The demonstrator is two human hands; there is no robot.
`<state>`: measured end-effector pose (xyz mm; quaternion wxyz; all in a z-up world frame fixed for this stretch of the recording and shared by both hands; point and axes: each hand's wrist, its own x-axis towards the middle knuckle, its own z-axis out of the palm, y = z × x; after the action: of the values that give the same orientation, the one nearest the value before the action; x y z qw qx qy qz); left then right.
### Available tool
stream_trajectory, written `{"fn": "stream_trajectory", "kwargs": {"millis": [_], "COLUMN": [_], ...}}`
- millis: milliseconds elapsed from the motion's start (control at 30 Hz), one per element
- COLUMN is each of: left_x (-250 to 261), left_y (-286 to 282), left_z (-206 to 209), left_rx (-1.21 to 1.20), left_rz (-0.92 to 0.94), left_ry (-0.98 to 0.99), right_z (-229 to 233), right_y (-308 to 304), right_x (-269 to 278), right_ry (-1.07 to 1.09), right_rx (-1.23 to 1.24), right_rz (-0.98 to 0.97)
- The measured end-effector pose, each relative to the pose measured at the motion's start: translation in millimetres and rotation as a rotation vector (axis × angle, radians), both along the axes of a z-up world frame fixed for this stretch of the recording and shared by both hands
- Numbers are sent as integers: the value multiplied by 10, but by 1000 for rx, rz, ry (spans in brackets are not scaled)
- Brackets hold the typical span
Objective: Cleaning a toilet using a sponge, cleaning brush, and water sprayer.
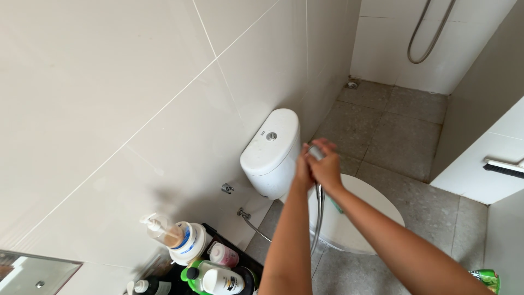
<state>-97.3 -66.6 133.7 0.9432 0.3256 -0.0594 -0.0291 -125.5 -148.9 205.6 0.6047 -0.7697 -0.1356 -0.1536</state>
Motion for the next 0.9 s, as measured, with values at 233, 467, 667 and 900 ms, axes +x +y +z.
{"fn": "stream_trajectory", "kwargs": {"millis": [233, 467, 667, 900], "left_x": [-567, -627, -980, -1208], "left_y": [-461, -399, -503, -547], "left_z": [333, 321, 537, 567], "left_rx": [748, 781, 1076, 1038], "left_rz": [290, 222, 398, 427], "left_ry": [287, 56, 201, 42], "right_z": [384, 66, 31, -137], "right_y": [-93, -191, -167, -245], "right_x": [145, 373, 776, 1001], "right_ry": [403, 415, 726, 1242], "right_rx": [283, -282, -359, -850], "right_rz": [-190, -74, 178, 444]}}
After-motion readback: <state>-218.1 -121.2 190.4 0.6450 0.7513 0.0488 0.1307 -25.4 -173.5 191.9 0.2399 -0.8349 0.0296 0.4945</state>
